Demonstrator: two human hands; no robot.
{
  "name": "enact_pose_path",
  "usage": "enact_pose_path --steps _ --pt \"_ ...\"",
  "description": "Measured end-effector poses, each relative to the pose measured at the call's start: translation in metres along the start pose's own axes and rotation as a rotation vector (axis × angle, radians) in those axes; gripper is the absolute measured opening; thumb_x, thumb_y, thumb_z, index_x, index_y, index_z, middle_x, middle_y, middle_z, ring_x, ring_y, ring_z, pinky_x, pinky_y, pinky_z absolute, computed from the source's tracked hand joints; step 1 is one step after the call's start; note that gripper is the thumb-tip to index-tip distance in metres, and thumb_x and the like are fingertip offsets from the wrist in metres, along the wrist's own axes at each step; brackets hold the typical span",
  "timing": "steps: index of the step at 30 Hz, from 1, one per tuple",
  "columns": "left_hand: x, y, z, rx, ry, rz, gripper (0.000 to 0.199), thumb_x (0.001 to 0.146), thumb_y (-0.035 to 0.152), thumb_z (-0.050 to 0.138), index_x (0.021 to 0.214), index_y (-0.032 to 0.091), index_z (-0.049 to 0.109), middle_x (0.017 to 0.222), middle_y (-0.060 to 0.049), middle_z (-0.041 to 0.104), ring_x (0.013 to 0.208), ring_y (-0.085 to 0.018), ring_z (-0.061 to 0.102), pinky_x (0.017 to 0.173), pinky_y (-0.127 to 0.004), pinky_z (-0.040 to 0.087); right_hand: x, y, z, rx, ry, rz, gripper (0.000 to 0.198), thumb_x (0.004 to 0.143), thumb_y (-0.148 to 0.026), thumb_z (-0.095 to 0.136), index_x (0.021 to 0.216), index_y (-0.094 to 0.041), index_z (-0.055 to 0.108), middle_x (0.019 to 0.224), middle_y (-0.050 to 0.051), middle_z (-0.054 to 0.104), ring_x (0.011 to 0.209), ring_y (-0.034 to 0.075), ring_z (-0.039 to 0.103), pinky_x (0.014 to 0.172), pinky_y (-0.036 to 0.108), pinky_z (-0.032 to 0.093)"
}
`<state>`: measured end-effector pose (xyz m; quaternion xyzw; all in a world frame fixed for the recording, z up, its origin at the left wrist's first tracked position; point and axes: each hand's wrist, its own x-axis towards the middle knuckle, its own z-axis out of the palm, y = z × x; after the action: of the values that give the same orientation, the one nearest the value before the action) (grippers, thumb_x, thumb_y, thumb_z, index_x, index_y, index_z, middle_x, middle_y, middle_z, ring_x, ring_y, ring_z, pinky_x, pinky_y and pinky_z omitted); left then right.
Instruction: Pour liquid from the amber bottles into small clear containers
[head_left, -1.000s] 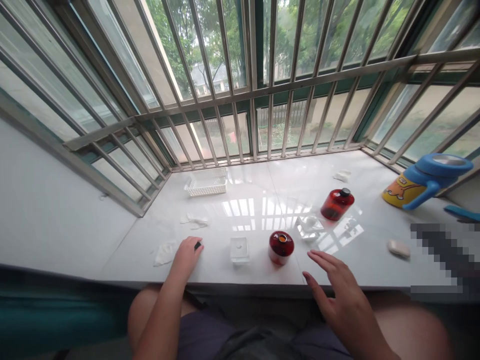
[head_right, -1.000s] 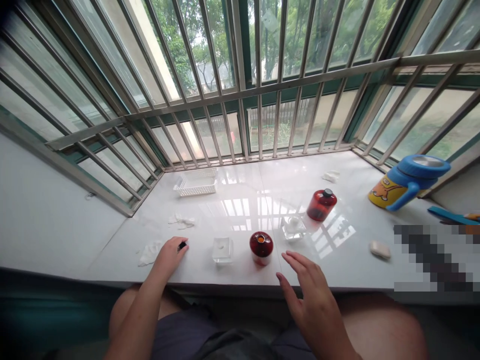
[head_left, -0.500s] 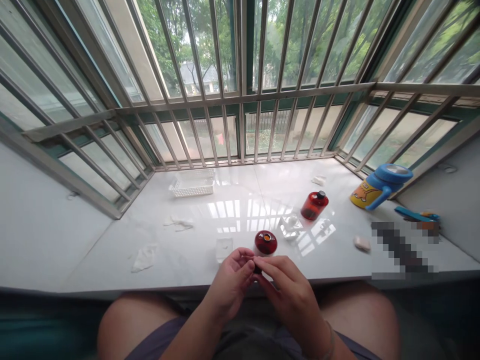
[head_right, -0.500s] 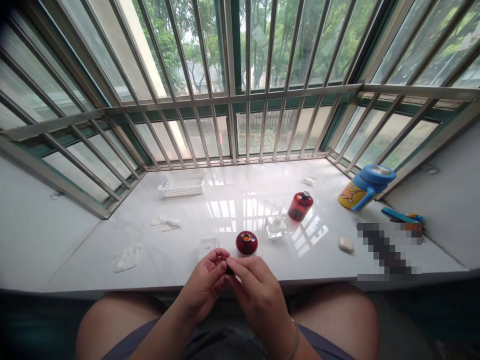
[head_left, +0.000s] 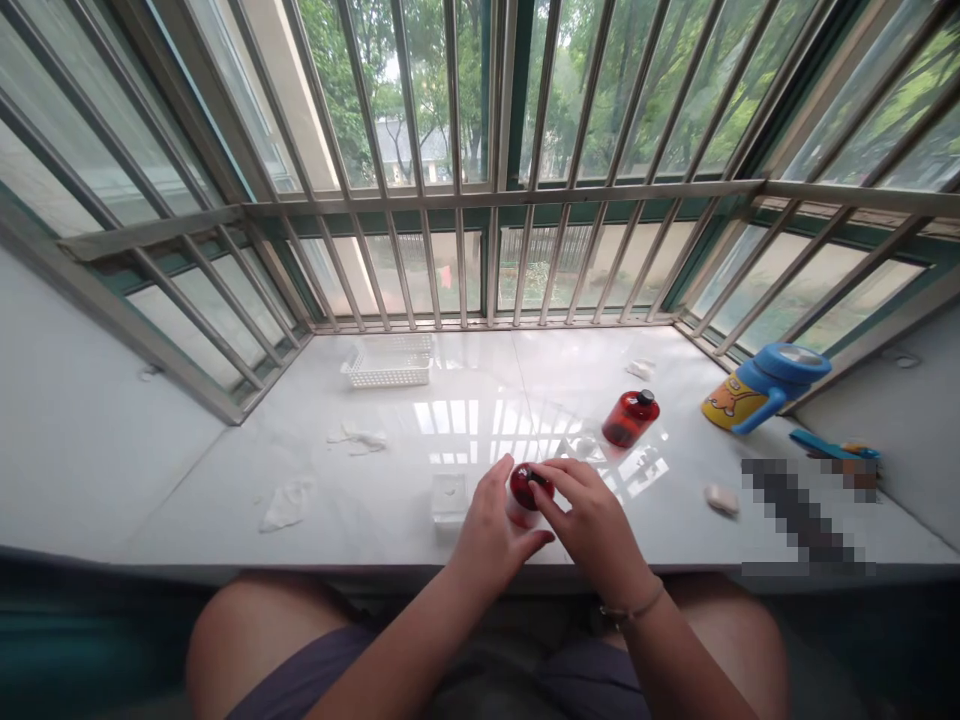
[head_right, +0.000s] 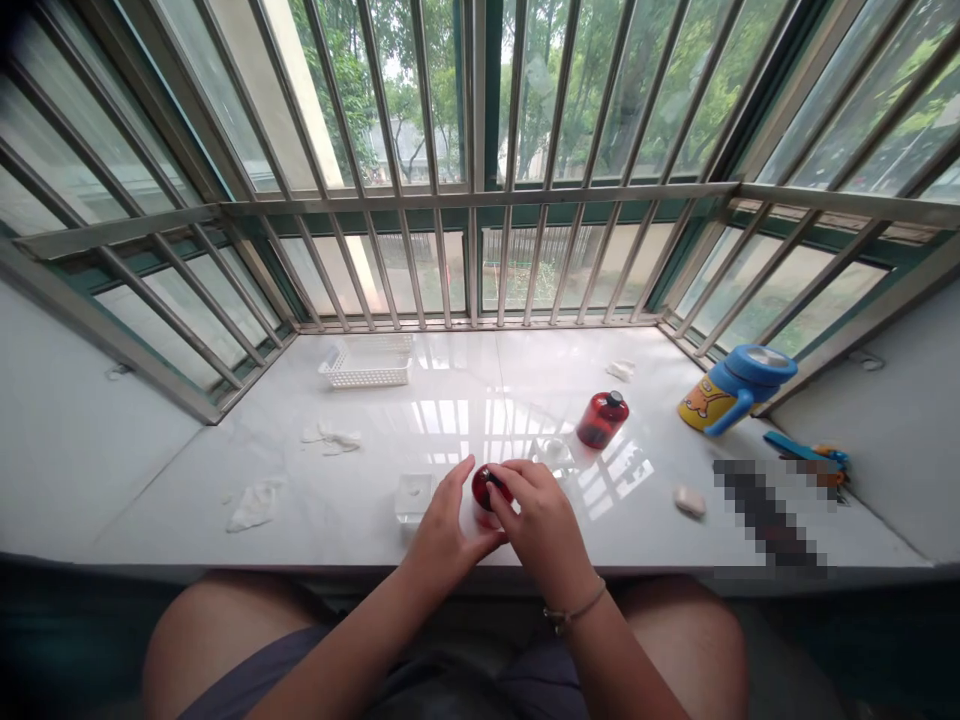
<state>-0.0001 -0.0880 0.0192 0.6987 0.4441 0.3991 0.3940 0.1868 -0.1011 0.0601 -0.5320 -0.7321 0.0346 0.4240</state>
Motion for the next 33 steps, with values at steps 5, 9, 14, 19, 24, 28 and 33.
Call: enact_pose_path --steps 5,9,14,19,24,28,33 --pt "0.026 -0.011 0.018 0.01 -0.054 -0.003 0.079 0.084 0.028 0.087 0.154 0.024 0.051 0.155 -0.015 0.061 0.145 -0.037 0.059 0.126 -0.06 0.045 -0.005 0.009 0.013 0.025 0.012 0.021 0.025 0.105 -0.026 0.064 0.127 -0.027 0.077 0.118 0.009 0.076 0.108 0.03 0.072 0.095 0.048 0.064" --pt "0.028 -0.011 0.021 0.021 -0.022 0.057 0.065 0.088 0.024 0.081 0.147 0.024 0.054 0.144 -0.013 0.067 0.133 -0.032 0.066 0.117 -0.054 0.053 -0.008 0.007 0.017 0.067 0.032 0.027 0.028 0.108 -0.025 0.06 0.131 -0.03 0.074 0.126 0.007 0.077 0.116 0.029 0.072 0.103 0.049 0.06" --pt "0.024 -0.011 0.019 0.029 -0.021 0.077 0.061 0.09 0.025 0.08 0.145 0.024 0.053 0.143 -0.014 0.066 0.132 -0.032 0.066 0.116 -0.054 0.053 -0.016 0.002 0.017 0.069 0.131 0.077 0.027 0.107 -0.029 0.065 0.134 -0.029 0.07 0.119 0.007 0.078 0.11 0.027 0.071 0.098 0.047 0.06" --pt "0.025 -0.01 0.02 0.036 -0.017 0.036 0.064 0.089 0.031 0.085 0.144 0.024 0.053 0.142 -0.012 0.067 0.133 -0.032 0.066 0.116 -0.054 0.053 -0.032 0.003 0.015 0.072 0.245 0.26 0.031 0.101 -0.046 0.075 0.122 -0.025 0.067 0.089 0.002 0.069 0.086 0.025 0.068 0.086 0.044 0.06" --pt "0.026 -0.009 0.022 0.05 -0.009 0.04 0.066 0.086 0.023 0.085 0.144 0.026 0.053 0.143 -0.011 0.067 0.132 -0.032 0.066 0.115 -0.052 0.054 -0.037 -0.001 0.019 0.29 0.138 0.33 0.046 0.103 -0.046 0.069 0.142 -0.025 0.054 0.138 0.014 0.068 0.128 0.03 0.067 0.108 0.052 0.057" --pt "0.025 -0.009 0.021 0.051 -0.005 0.044 0.067 0.086 0.022 0.085 0.144 0.026 0.053 0.142 -0.011 0.068 0.131 -0.031 0.067 0.114 -0.052 0.055 -0.04 0.0 0.021 0.347 0.11 0.385 0.045 0.103 -0.046 0.069 0.138 -0.026 0.051 0.125 0.011 0.072 0.12 0.029 0.071 0.108 0.052 0.057" --pt "0.026 -0.01 0.022 0.051 -0.002 0.035 0.07 0.084 0.026 0.089 0.144 0.025 0.053 0.142 -0.011 0.067 0.133 -0.032 0.065 0.117 -0.053 0.053 -0.044 0.003 0.018 0.314 0.207 0.419 0.037 0.102 -0.048 0.07 0.127 -0.026 0.055 0.11 0.008 0.069 0.106 0.027 0.07 0.102 0.053 0.059"
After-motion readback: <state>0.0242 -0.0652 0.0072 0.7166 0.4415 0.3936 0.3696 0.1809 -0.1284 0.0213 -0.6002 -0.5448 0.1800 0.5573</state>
